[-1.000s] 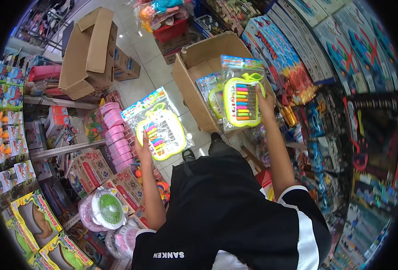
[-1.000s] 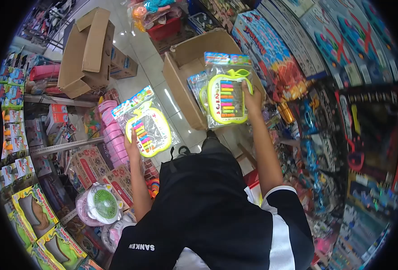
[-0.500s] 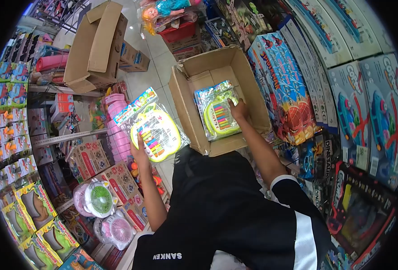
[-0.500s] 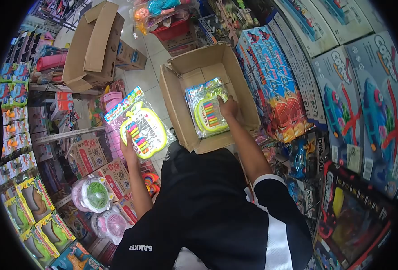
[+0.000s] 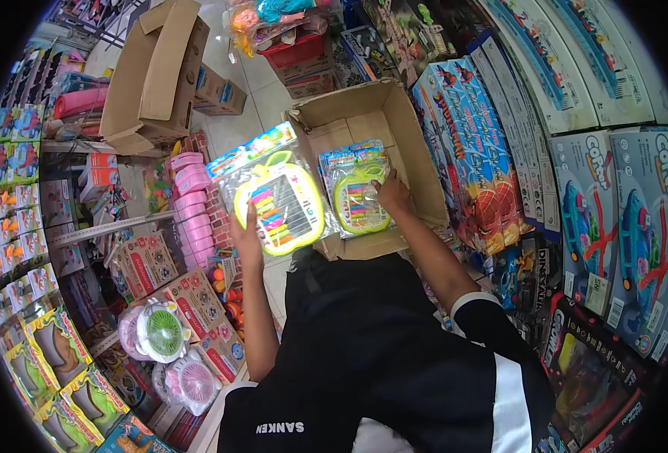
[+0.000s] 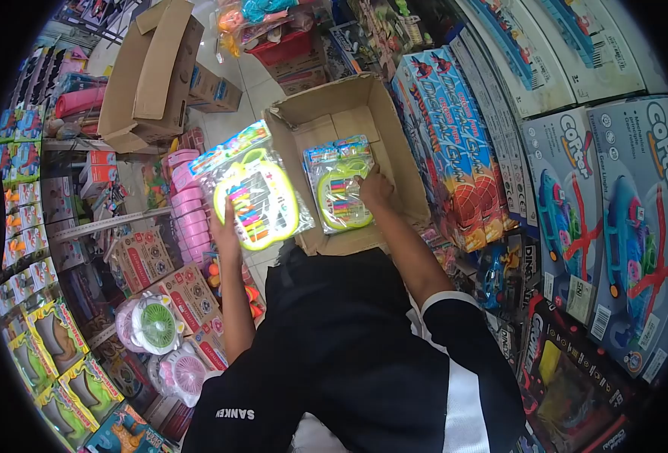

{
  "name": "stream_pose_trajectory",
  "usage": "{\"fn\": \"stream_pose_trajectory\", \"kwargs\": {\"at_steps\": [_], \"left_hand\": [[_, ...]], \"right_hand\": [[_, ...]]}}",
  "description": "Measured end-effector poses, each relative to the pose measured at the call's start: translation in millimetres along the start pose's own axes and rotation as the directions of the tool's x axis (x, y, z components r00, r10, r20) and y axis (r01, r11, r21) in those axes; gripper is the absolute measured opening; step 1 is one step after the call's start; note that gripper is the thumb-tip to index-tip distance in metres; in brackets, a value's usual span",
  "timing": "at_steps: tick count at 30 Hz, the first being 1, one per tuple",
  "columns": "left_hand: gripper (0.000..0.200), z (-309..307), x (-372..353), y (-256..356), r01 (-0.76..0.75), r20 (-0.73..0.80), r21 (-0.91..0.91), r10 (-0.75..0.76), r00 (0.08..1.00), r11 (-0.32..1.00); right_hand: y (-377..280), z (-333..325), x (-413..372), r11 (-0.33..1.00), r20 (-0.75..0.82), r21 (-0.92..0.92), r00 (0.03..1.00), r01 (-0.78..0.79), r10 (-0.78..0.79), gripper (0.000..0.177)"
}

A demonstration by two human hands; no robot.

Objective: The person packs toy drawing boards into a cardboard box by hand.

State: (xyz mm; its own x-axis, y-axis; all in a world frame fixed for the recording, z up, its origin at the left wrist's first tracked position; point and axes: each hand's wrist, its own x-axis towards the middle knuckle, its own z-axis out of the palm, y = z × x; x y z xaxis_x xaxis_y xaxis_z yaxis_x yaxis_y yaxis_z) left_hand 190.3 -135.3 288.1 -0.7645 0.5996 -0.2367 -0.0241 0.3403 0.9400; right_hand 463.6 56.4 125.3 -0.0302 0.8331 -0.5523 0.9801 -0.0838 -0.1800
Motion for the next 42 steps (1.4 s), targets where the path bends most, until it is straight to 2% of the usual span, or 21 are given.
{"fn": "stream_pose_trajectory", "kwargs": {"at_steps": [3,4,5,6,7,9,10,11,13,14,15,17,19,21,25,30,32,35,39,41,42], "left_hand": [[0.036,34,7,-7,-0.066,0.127,-0.107,0.080,0.989,0.992],[0.036,46,6,-7,-0.023,0.172,-0.128,0.045,0.984,0.992],[0.036,62,4,-7,0.022,0.219,-0.150,0.011,0.976,0.988],[0.037,76,1,-1,0.032,0.274,-0.124,0.003,0.962,0.992],[0.038,91,-1,6,0.038,0.329,-0.098,-0.004,0.944,0.994],[0.038,121,-2,-3,-0.049,0.323,-0.104,0.081,0.943,0.993],[0.039,135,1,-14,-0.028,0.337,-0.107,0.062,0.939,0.994],[0.040,148,4,-25,-0.193,0.285,-0.067,0.204,0.936,0.979],[0.042,161,-3,-3,-0.102,0.327,0.018,0.091,0.941,0.995],[0.045,170,-1,-9,-0.201,0.311,0.134,0.152,0.938,0.970],[0.045,176,-7,2,-0.051,0.329,0.216,-0.023,0.944,0.975],[0.047,199,1,-62,-0.234,0.312,0.285,0.141,0.940,0.929],[0.048,204,-1,-74,-0.198,0.352,0.303,0.083,0.932,0.932],[0.052,211,3,-108,-0.066,0.395,0.474,-0.146,0.907,0.878],[0.054,201,1,-163,-0.222,0.495,0.716,-0.257,0.830,0.662],[0.058,201,-1,-155,-0.291,0.503,0.825,-0.395,0.769,0.485],[0.050,217,6,-212,-0.376,0.439,0.896,-0.342,0.831,0.237],[0.039,213,-23,-134,-0.470,0.459,0.883,-0.230,0.858,0.009],[0.034,189,-20,-99,-0.544,0.544,0.839,-0.008,0.839,0.017],[0.031,153,-21,-47,-0.735,0.742,0.563,0.162,0.651,0.377],[0.031,137,-20,-21,-0.750,0.752,0.549,0.173,0.636,0.368]], "right_hand": [[10,-3,21,0.997,-0.156,0.012,0.985,0.071,-0.068,0.053],[10,-11,30,0.965,-0.083,0.223,0.989,0.139,-0.123,0.053],[12,-17,35,0.886,-0.023,0.427,0.982,0.181,-0.189,0.054],[-2,-64,3,0.714,0.187,0.699,0.956,0.033,-0.227,0.060],[-2,-79,-7,0.719,0.188,0.695,0.957,0.031,-0.222,0.060],[-1,-92,-17,0.390,0.266,0.915,0.885,-0.106,-0.383,0.063],[-6,-84,-18,0.349,0.077,0.934,0.917,0.070,-0.391,0.061],[-8,-82,-20,0.350,0.076,0.934,0.918,0.071,-0.389,0.061],[-8,-76,-25,0.804,-0.112,0.543,0.970,0.242,-0.217,0.061],[-8,-73,-26,0.856,-0.124,0.467,0.975,0.223,-0.186,0.055],[-4,-65,-22,0.856,-0.125,0.465,0.974,0.225,-0.188,0.055],[6,-42,-9,0.897,-0.127,0.414,0.986,0.152,-0.109,0.050],[15,-28,-4,0.911,-0.119,0.388,0.988,0.138,-0.099,0.047],[24,-13,0,0.951,-0.082,0.286,0.991,0.121,-0.102,0.048],[38,24,4,0.964,-0.186,0.151,0.964,0.219,-0.190,0.048],[27,6,-12,0.987,-0.033,0.071,0.990,0.143,-0.141,0.048],[27,3,-10,0.988,-0.012,0.070,0.991,0.135,-0.135,0.047],[30,1,-10,0.990,-0.005,0.068,0.993,0.122,-0.122,0.047],[34,-30,-43,0.981,-0.124,0.028,0.975,0.189,-0.185,0.046],[35,-55,-78,0.953,-0.287,0.133,0.931,0.272,-0.226,0.042],[38,-62,-97,0.904,-0.428,0.209,0.866,0.372,-0.258,0.038]]}}
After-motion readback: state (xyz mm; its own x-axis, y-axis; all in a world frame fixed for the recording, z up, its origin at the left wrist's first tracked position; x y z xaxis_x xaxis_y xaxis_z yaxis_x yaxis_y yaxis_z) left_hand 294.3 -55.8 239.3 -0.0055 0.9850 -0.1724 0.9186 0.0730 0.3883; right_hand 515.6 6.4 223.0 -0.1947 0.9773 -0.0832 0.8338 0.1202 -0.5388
